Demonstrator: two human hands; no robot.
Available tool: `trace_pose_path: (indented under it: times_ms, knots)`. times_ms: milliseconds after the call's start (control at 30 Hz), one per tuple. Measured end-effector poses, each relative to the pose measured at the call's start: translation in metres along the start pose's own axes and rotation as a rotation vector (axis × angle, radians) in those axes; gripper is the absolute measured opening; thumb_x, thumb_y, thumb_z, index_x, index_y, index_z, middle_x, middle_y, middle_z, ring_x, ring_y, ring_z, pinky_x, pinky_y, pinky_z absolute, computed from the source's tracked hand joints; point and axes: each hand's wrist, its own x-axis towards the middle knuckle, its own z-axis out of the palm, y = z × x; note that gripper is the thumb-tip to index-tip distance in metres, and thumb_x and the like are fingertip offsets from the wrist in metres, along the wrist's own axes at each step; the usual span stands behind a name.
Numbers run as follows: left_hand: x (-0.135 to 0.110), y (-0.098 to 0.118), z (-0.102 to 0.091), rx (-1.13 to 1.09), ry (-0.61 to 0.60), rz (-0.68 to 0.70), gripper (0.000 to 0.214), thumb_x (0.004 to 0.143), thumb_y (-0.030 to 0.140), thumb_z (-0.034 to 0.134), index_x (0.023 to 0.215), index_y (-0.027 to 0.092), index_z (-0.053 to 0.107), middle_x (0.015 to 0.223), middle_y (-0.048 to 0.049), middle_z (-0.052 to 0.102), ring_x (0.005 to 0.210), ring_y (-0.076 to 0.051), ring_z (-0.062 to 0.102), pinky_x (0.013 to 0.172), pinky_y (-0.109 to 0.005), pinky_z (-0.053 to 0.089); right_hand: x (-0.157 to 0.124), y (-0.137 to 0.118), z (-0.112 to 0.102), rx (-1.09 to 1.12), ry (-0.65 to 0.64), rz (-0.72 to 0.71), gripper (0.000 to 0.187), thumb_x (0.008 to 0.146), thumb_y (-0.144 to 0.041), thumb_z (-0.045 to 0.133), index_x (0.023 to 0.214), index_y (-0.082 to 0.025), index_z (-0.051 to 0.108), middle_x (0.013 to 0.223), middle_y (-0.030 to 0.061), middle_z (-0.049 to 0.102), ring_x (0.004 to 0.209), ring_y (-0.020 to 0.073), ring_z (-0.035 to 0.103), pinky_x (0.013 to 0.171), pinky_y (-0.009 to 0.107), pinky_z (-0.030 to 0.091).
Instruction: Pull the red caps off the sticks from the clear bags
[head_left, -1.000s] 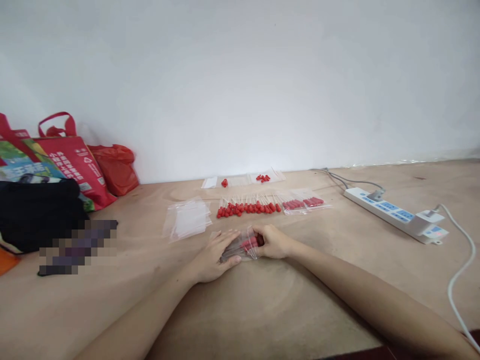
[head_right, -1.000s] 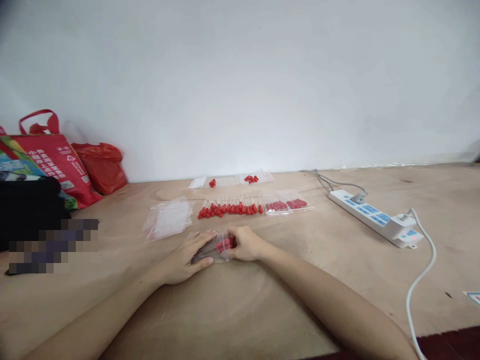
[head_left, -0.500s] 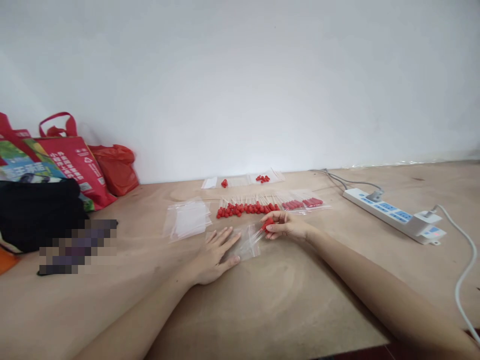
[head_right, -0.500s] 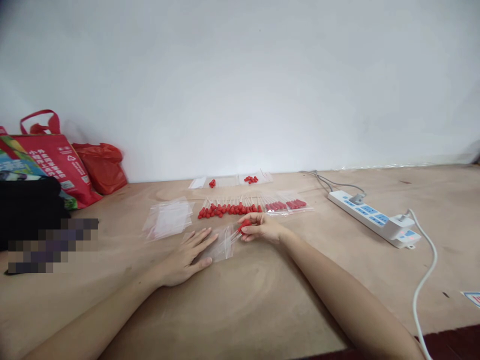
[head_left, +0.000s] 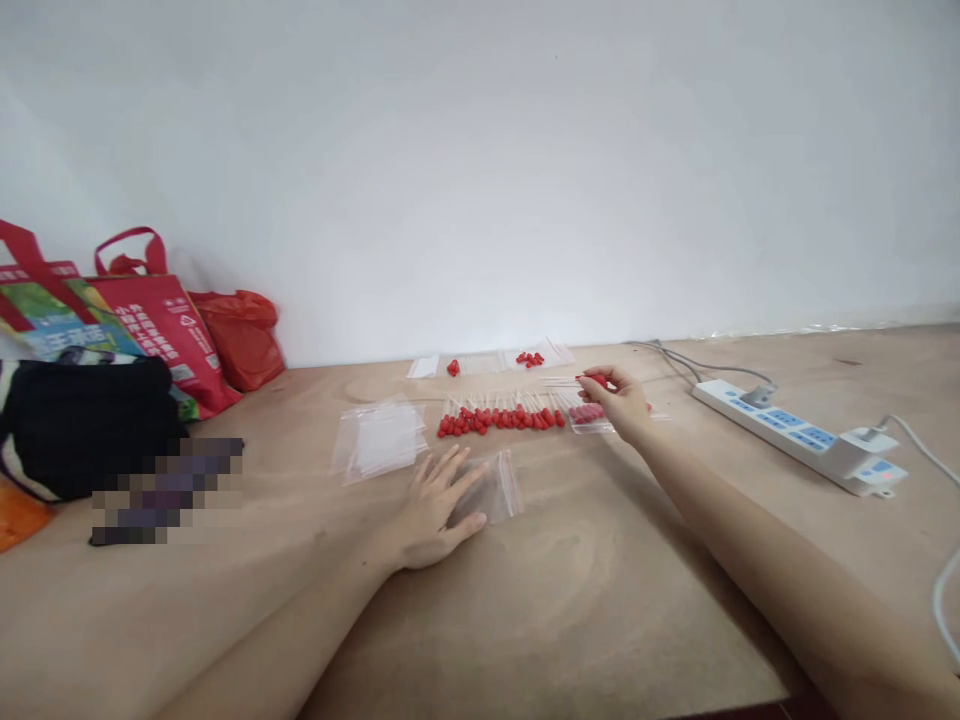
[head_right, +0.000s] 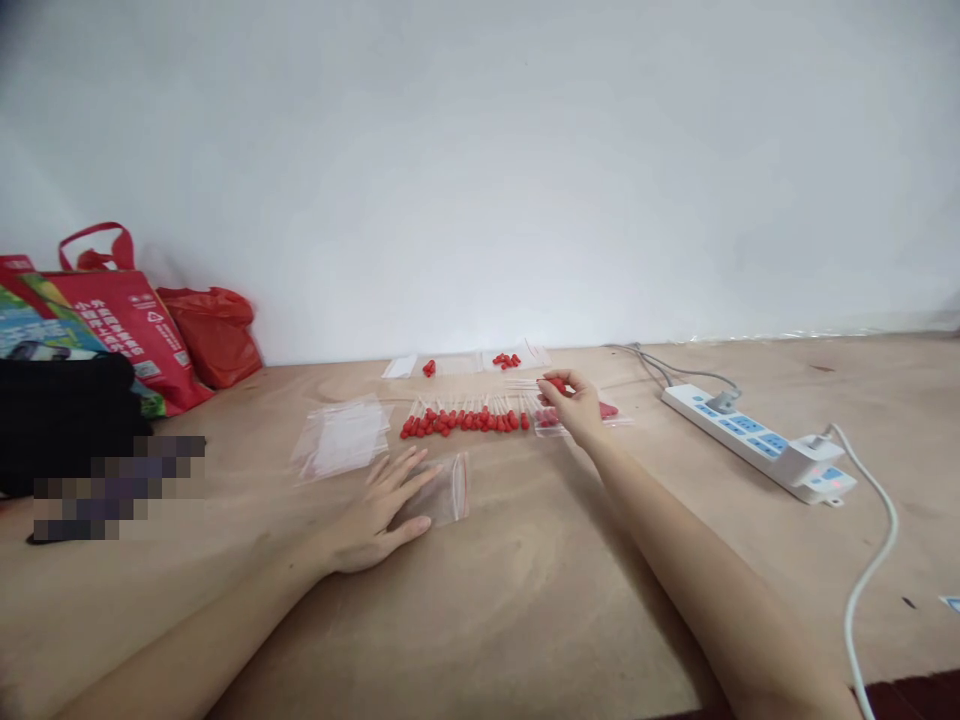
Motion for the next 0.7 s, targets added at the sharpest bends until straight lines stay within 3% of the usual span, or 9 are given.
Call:
trace_pose_path:
  times_ms: [133,233,333,433,533,700]
  knots:
    - [0.000,0.006,-0.002,-0.019,-0.080,0.101,0.051,0.083,0.051,0.038,0.131,0.036,0.028,0.144,-0.0049,0.016,0.131,-0.029,0.011,0.102,-0.055,0.011,-0.005,0.013,0.027,-0.352,-0.012,-0.306,0.023,0.073,-0.038,0.054,0.082,-0.018,0.061,0.082,0.0059,0.059,0.067,0.0146,0.058,0.063,0.029,0.051]
    - [0.001,0.006,-0.001,-0.013,-0.103,0.075,0.046,0.084,0.049,0.035,0.128,0.037,0.032,0.142,-0.0035,0.021,0.130,-0.030,0.013,0.101,-0.056,0.013,-0.007,0.022,0.044,-0.554,-0.070,-0.451,0.021,0.079,-0.029,0.047,0.088,-0.020,0.063,0.092,0.0084,0.058,0.073,0.0154,0.058,0.068,0.028,0.050]
    - [0.003,0.000,0.001,0.010,0.062,-0.049,0.039,0.086,0.041,0.034,0.122,0.029,0.045,0.132,-0.0066,0.039,0.123,-0.027,0.031,0.101,-0.051,0.021,-0.006,0.030,0.050,-0.697,-0.137,-0.508,0.024,0.081,-0.023,0.043,0.094,-0.022,0.063,0.096,0.0079,0.057,0.075,0.0155,0.058,0.070,0.028,0.048]
    - [0.007,-0.009,0.001,-0.011,0.216,-0.165,0.032,0.085,0.033,0.036,0.106,0.020,0.056,0.109,-0.0082,0.055,0.104,-0.023,0.049,0.091,-0.043,0.036,-0.007,0.034,0.051,-0.789,-0.228,-0.555,0.025,0.081,-0.024,0.043,0.097,-0.022,0.062,0.097,0.0082,0.056,0.076,0.0160,0.058,0.071,0.029,0.047]
    - [0.010,-0.017,0.001,-0.063,0.275,-0.212,0.025,0.082,0.028,0.040,0.095,0.018,0.059,0.094,-0.0064,0.058,0.093,-0.021,0.053,0.083,-0.038,0.042,-0.009,0.034,0.049,-0.833,-0.315,-0.581,0.026,0.082,-0.027,0.045,0.101,-0.021,0.061,0.100,0.0090,0.055,0.077,0.0161,0.058,0.072,0.029,0.047]
    - [0.009,-0.021,0.001,-0.086,0.291,-0.221,0.021,0.077,0.029,0.049,0.092,0.018,0.058,0.090,-0.0051,0.058,0.091,-0.021,0.052,0.082,-0.037,0.041,-0.014,0.030,0.044,-0.905,-0.377,-0.580,0.027,0.082,-0.032,0.045,0.101,-0.022,0.062,0.101,0.0085,0.057,0.083,0.0177,0.056,0.075,0.030,0.044]
